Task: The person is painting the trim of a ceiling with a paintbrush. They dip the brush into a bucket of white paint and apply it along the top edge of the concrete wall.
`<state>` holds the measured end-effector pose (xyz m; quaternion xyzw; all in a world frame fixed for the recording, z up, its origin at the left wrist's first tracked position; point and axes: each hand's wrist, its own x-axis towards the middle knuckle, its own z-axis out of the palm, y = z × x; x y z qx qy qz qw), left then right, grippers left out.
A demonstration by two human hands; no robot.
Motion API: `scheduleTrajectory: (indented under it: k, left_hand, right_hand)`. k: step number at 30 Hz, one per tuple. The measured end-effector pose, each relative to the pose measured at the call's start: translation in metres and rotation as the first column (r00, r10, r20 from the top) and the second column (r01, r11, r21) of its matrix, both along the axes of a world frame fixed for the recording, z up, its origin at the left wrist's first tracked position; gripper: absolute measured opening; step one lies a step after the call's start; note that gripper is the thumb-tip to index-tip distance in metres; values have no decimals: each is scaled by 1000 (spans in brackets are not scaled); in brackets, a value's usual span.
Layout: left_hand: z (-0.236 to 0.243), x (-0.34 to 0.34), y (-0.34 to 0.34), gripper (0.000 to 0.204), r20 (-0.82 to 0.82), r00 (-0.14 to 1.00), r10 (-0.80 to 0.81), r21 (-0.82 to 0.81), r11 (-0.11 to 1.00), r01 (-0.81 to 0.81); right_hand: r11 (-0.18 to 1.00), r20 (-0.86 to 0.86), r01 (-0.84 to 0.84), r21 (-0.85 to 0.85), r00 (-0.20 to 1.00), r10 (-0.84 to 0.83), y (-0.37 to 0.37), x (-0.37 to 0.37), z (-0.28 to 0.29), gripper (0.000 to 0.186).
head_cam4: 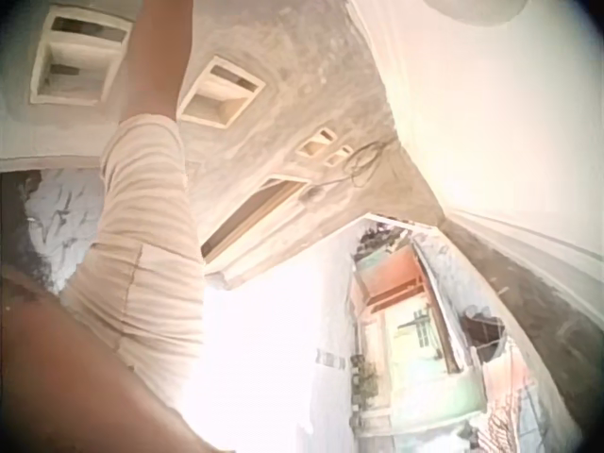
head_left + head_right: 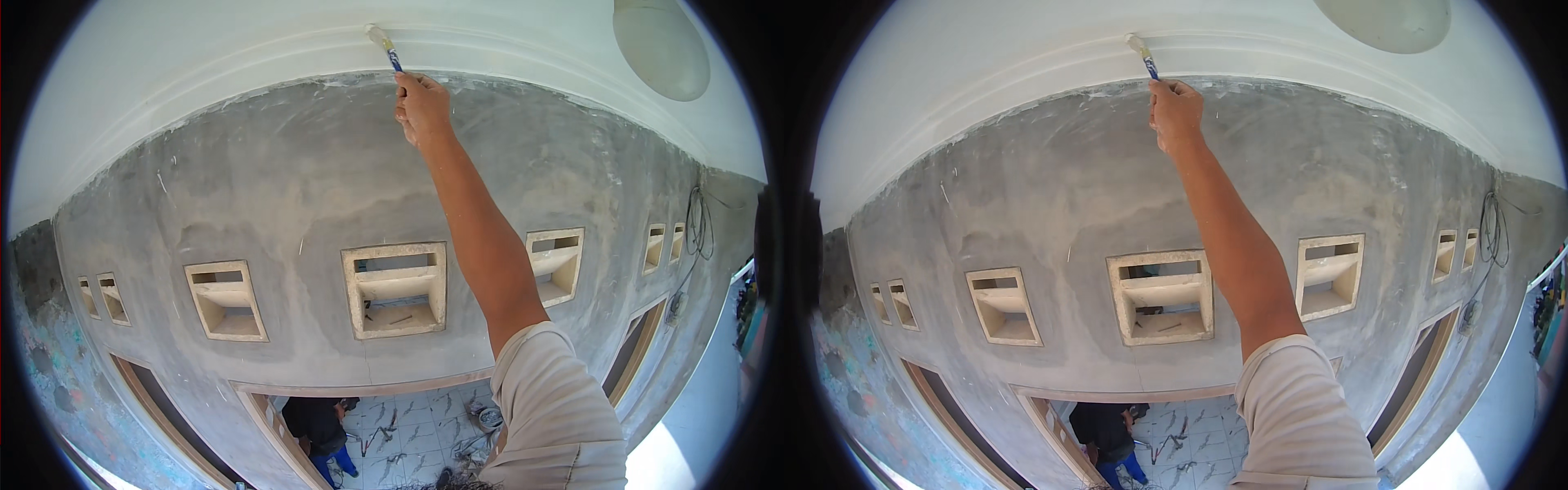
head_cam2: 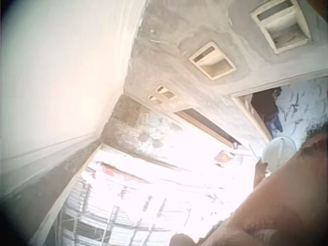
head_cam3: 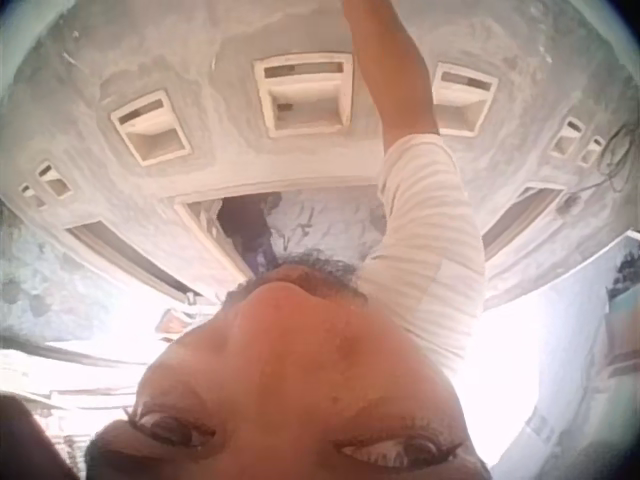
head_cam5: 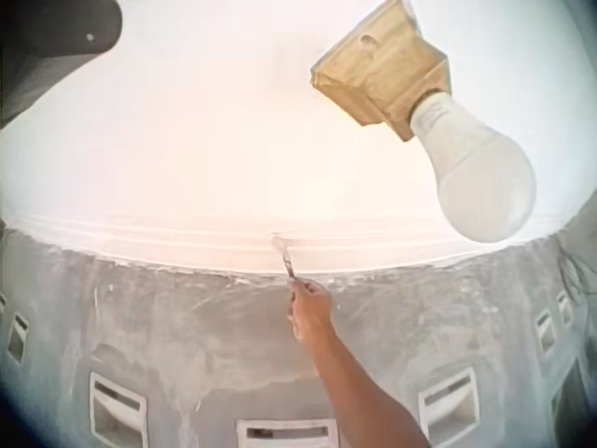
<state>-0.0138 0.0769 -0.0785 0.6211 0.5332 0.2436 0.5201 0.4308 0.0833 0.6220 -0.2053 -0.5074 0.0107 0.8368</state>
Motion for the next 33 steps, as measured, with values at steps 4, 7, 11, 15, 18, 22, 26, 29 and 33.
scheduleTrajectory:
  k: [4, 7, 11, 15, 18, 22, 26, 29, 33]
  left_hand:
    - [5, 2, 3, 44, 1, 1000, -4, -1, 1000, 4]
    - [9, 6, 6, 44, -5, 1000, -13, -2, 1000, 13]
    - [15, 14, 8, 43, -3, 1000, -28, -2, 1000, 28]
    - [19, 18, 6, 42, -11, 1000, -25, -9, 1000, 25]
    - [25, 26, 6, 42, -13, 1000, -27, -7, 1000, 27]
    - [28, 25, 1, 41, -11, 1000, -12, -13, 1000, 12]
    - [27, 27, 1, 41, -11, 1000, -17, -23, 1000, 17]
    - [25, 26, 0, 40, -8, 1000, -17, -33, 999, 17]
    - [25, 26, 4, 40, -7, 1000, -18, -41, 999, 18]
  right_hand:
    - [986, -152, 126, 105, 982, -109, -95, 96, 8, 12]
    - [924, -360, 313, 219, 906, -222, -169, 158, 0, 15]
    - [769, -381, 629, 116, 743, -550, -219, 209, 2, 16]
    - [17, -127, 995, -101, 4, -992, -186, 167, 11, 33]
    - [71, 39, 995, 63, 69, -997, -147, 112, 16, 34]
    - [236, 321, 968, 87, 197, -926, -91, 29, 19, 34]
    - [276, 538, 960, -44, 256, -803, -109, 13, 42, 31]
    - [158, 530, 986, 51, 108, -841, -157, 49, 56, 29]
    - [-63, 514, 998, 20, -64, -856, -230, 115, 66, 34]
